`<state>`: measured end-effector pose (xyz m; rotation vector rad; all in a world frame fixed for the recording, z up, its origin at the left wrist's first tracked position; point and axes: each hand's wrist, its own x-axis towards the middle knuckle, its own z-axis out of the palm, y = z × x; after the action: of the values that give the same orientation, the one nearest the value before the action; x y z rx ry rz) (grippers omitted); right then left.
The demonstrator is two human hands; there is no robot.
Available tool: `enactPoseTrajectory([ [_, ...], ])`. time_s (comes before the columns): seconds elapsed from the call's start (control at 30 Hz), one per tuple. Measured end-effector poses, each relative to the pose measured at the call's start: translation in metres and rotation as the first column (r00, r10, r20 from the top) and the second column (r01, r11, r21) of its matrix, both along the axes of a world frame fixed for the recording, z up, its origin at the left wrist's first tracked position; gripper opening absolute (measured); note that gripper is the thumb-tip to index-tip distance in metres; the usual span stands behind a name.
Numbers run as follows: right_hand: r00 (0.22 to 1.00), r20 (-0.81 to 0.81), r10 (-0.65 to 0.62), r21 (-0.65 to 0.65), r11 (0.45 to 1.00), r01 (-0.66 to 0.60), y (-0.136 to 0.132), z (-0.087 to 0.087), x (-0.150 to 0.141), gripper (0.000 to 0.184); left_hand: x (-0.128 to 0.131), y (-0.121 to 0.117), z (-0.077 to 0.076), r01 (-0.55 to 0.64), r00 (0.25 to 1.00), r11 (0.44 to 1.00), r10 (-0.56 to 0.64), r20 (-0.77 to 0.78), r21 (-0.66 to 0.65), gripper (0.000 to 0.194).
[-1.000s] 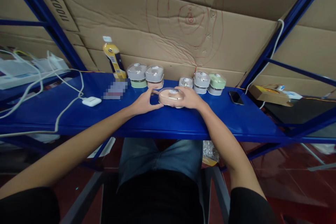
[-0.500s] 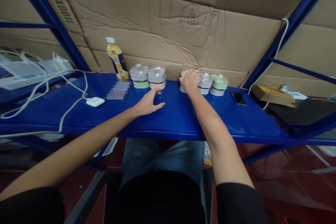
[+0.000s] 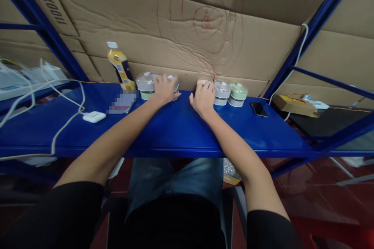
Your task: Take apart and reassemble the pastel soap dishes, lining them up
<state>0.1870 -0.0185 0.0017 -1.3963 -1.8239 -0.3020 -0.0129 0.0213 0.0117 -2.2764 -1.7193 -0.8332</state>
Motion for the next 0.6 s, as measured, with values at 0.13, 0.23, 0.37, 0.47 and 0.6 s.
enactPoseTrajectory([
  [0.13,0.997,0.07,-0.019,-0.038,0.999,0.022,-0.021,-0.006,0.006,0.052,0.006,-0.001,-0.004,-0.018,0.998,0.999,0.016,-0.064,-0.033,0.09],
  [0.23,0.996,0.067,-0.059,-0.026,0.998,0.061,-0.02,-0.003,0.009,0.048,0.005,-0.008,-0.007,0.004,0.997,0.999,-0.006,-0.071,-0.034,0.083],
  [0.37,0.997,-0.012,-0.077,0.011,0.997,0.077,-0.015,0.003,0.019,0.044,0.004,-0.012,-0.009,0.06,0.992,0.998,-0.06,-0.108,-0.004,0.073],
  [0.47,0.991,-0.064,-0.116,0.001,0.993,0.116,-0.013,0.009,0.032,0.043,0.003,-0.018,-0.004,0.089,0.993,0.996,-0.087,-0.075,0.018,0.066],
  [0.6,0.978,-0.151,-0.147,-0.012,0.989,0.147,-0.012,0.019,0.053,0.04,-0.002,-0.037,0.006,0.149,0.986,0.987,-0.144,-0.081,0.059,0.064],
])
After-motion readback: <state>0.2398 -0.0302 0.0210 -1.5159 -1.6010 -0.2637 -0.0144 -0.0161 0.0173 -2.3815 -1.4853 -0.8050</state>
